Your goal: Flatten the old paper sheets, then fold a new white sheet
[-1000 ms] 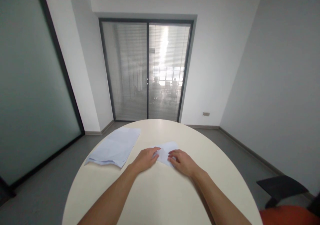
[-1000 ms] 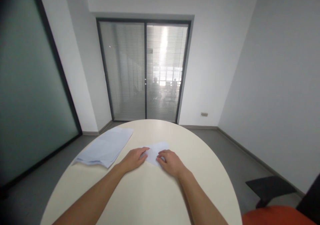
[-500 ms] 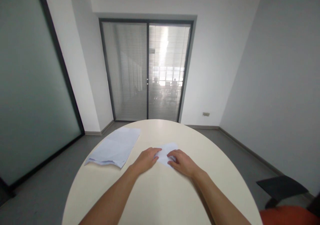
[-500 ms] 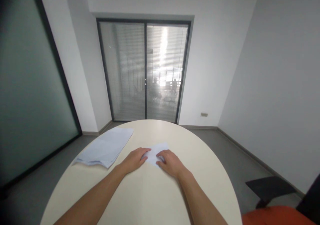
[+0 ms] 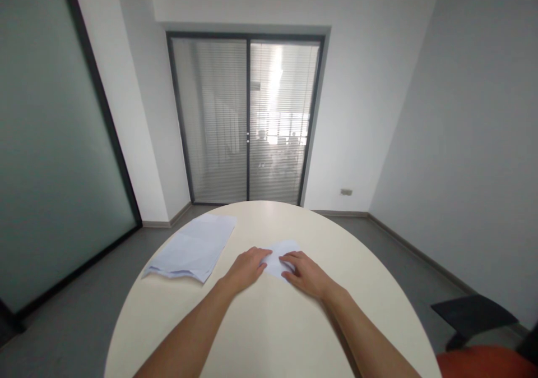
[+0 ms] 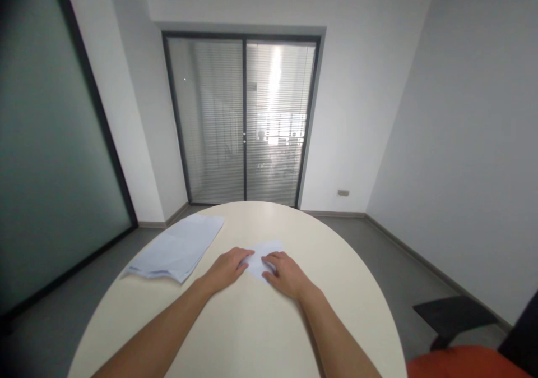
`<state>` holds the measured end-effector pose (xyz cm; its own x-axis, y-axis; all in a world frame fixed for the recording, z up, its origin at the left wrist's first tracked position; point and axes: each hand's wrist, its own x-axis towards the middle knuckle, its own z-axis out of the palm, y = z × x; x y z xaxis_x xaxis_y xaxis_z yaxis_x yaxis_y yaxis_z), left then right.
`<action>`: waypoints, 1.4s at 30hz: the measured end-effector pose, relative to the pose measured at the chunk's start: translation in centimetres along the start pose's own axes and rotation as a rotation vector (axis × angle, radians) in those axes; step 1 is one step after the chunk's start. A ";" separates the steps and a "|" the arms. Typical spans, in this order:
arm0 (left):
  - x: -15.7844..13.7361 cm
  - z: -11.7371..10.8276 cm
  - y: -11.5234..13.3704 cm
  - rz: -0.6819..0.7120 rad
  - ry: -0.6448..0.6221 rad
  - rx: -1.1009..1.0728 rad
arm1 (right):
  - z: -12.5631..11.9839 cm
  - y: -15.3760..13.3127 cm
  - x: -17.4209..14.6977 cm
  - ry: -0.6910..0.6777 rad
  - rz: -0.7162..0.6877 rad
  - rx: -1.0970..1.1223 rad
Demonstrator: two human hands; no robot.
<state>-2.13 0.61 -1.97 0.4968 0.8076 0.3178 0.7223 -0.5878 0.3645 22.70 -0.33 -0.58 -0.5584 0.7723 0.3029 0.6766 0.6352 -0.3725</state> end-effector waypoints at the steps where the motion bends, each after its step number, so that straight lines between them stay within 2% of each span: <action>1: 0.0 0.0 0.0 0.000 0.006 0.002 | 0.0 0.0 0.0 0.005 -0.004 -0.004; 11: 0.2 -0.3 0.4 0.039 0.059 0.043 | 0.4 -0.6 0.1 -0.022 -0.037 -0.070; 16: 0.3 -0.5 1.1 0.044 0.010 0.093 | 0.3 -0.8 0.2 -0.052 -0.028 -0.103; 26: -0.2 -0.3 1.1 0.069 0.011 0.061 | 0.6 -1.3 0.1 -0.080 0.024 -0.120; 37: -0.2 0.2 2.3 -0.037 0.027 0.163 | 1.0 -1.2 0.3 -0.151 0.080 -0.100; 42: 0.0 0.4 1.5 -0.142 0.079 0.190 | 1.1 -1.1 0.4 -0.156 0.085 -0.106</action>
<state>-0.86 -0.23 -1.83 0.3500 0.8710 0.3448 0.8634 -0.4427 0.2420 21.20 -0.73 -0.97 -0.5592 0.8186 0.1314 0.7666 0.5709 -0.2940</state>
